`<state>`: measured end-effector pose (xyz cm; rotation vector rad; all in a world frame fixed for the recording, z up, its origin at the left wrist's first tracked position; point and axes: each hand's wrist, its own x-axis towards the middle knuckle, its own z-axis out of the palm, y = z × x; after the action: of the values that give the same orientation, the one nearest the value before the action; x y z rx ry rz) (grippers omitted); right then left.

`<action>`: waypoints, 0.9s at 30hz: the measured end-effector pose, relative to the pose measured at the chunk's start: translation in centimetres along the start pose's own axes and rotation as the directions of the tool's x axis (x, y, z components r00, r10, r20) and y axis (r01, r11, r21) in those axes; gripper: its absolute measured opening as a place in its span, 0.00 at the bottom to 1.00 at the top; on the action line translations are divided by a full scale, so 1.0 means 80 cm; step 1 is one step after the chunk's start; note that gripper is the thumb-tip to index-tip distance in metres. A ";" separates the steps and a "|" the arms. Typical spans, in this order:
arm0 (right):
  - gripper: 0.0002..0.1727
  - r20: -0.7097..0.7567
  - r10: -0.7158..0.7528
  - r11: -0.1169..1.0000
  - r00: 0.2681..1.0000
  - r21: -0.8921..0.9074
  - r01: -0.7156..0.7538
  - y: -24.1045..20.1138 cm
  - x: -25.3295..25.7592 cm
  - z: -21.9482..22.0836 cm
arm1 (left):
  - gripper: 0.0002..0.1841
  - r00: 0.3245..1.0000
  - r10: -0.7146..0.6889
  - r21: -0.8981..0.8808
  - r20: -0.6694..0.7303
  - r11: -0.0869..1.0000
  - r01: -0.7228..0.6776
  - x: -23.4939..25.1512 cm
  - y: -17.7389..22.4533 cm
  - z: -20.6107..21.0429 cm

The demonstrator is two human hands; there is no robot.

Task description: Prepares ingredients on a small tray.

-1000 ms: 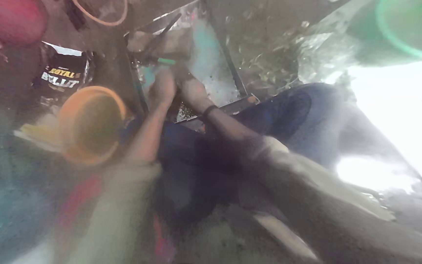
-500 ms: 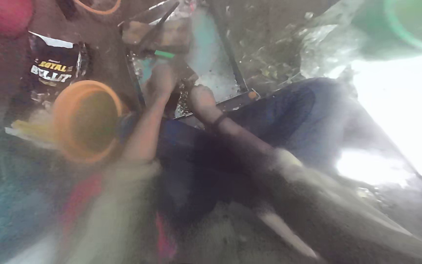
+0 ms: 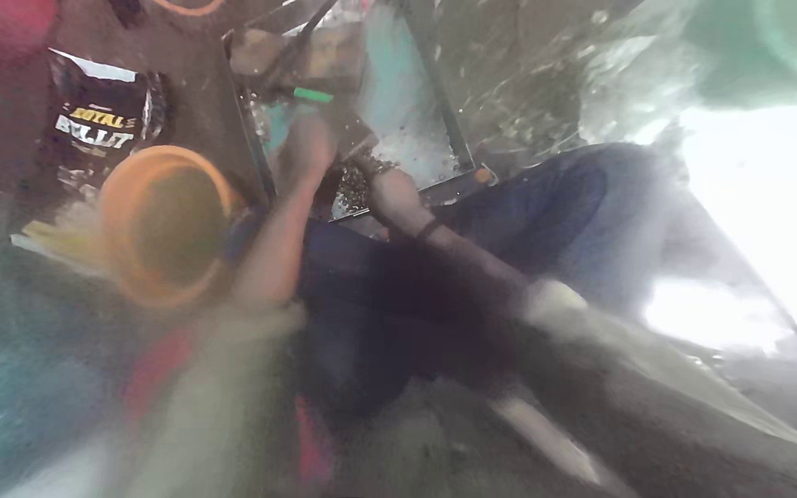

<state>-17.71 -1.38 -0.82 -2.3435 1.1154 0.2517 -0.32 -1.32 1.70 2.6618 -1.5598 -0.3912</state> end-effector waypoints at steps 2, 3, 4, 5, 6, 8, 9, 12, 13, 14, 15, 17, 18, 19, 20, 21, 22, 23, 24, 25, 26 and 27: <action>0.22 0.006 0.012 1.000 1.000 0.015 -0.012 -0.003 -0.004 -0.015 | 0.11 1.000 -0.017 -0.003 0.002 1.000 0.017 -0.003 0.004 -0.005; 0.19 -0.001 0.017 1.000 1.000 0.026 -0.017 -0.010 0.000 -0.023 | 0.11 1.000 -0.022 0.001 0.004 1.000 0.022 -0.004 0.005 -0.006; 0.18 -0.023 0.016 0.999 1.000 0.036 -0.015 -0.018 0.008 -0.029 | 0.11 1.000 -0.029 0.005 0.005 1.000 0.029 -0.005 0.004 -0.006; 0.16 -0.047 0.005 0.999 0.999 0.048 -0.003 -0.026 0.018 -0.033 | 0.10 0.999 -0.040 0.007 0.005 0.999 0.040 -0.005 0.003 -0.006; 0.15 -0.061 -0.014 0.998 0.998 0.062 0.018 -0.033 0.029 -0.035 | 0.11 0.999 -0.053 0.004 0.009 0.999 0.053 -0.004 0.002 -0.005; 0.16 -0.087 -0.061 0.995 0.994 0.073 0.068 -0.041 0.054 -0.029 | 0.10 0.998 -0.055 -0.001 0.008 0.998 0.055 -0.003 0.000 -0.003; 0.17 -0.104 -0.071 0.993 0.992 0.083 0.079 -0.043 0.063 -0.024 | 0.10 0.999 -0.049 0.001 0.006 0.999 0.049 -0.003 -0.002 -0.002; 0.22 -0.093 -0.038 0.997 0.995 0.057 0.044 -0.047 0.054 -0.014 | 0.10 0.999 -0.034 0.008 0.019 0.999 0.034 -0.002 -0.004 0.002; 0.25 -0.077 -0.019 0.999 0.997 0.042 0.022 -0.045 0.042 -0.011 | 0.10 1.000 -0.022 0.006 0.020 1.000 0.022 -0.001 -0.005 0.004; 0.26 -0.070 -0.005 1.000 0.998 0.030 0.007 -0.041 0.031 -0.007 | 0.10 1.000 -0.013 0.002 0.017 1.000 0.013 0.001 -0.005 0.004; 0.27 -0.072 -0.002 1.000 0.997 0.018 0.004 -0.035 0.020 -0.002 | 0.11 1.000 -0.014 -0.004 0.020 1.000 0.014 0.002 -0.005 0.003; 0.29 -0.047 -0.010 1.000 0.999 -0.020 0.009 -0.020 -0.001 0.006 | 0.11 0.999 -0.027 -0.020 0.028 0.999 0.028 0.000 -0.001 -0.002; 0.29 -0.028 -0.010 1.000 1.000 -0.030 0.009 -0.013 -0.008 0.008 | 0.11 0.999 -0.032 -0.020 0.027 0.999 0.033 -0.001 0.000 -0.005; 0.25 -0.006 0.008 1.000 1.000 -0.017 -0.009 -0.007 -0.014 0.009 | 0.10 0.999 -0.030 -0.019 0.016 0.999 0.031 -0.001 -0.001 -0.004; 0.24 0.023 0.033 0.999 0.999 -0.016 -0.032 -0.003 -0.016 0.006 | 0.11 0.999 -0.033 -0.021 0.009 0.999 0.033 0.001 -0.004 0.000; 0.21 0.039 0.045 0.999 0.998 -0.005 -0.045 -0.001 -0.018 0.001 | 0.11 0.999 -0.035 -0.027 0.004 0.999 0.036 0.001 -0.006 0.004; 0.17 0.037 0.042 0.999 0.998 0.011 -0.042 -0.001 -0.018 -0.004 | 0.11 0.999 -0.035 -0.033 0.003 0.999 0.036 0.001 -0.006 0.005; 0.18 0.012 0.030 0.999 0.999 0.031 -0.030 -0.002 -0.017 -0.008 | 0.11 0.999 -0.036 -0.035 0.006 0.999 0.037 0.001 -0.006 0.004; 0.25 -0.011 0.017 0.999 1.000 0.035 -0.017 -0.006 -0.013 -0.013 | 0.11 0.999 -0.034 -0.040 0.009 0.999 0.034 0.001 -0.006 0.001; 0.28 -0.033 0.008 0.999 0.999 0.048 -0.007 -0.011 -0.009 -0.017 | 0.11 1.000 -0.027 -0.051 0.004 0.998 0.027 -0.001 -0.007 0.000; 0.28 -0.036 0.009 0.998 0.999 0.070 -0.006 -0.017 -0.006 -0.024 | 0.11 1.000 -0.020 -0.067 -0.006 0.998 0.020 -0.003 -0.008 0.001; 0.25 -0.039 0.011 0.995 0.999 0.095 -0.007 -0.022 -0.003 -0.030 | 0.10 1.000 -0.018 -0.079 -0.017 0.997 0.017 -0.004 -0.009 0.001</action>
<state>-16.64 -1.58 1.98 -2.2695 1.1325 0.1529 0.11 -0.66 1.54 2.6144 -1.4854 -0.4196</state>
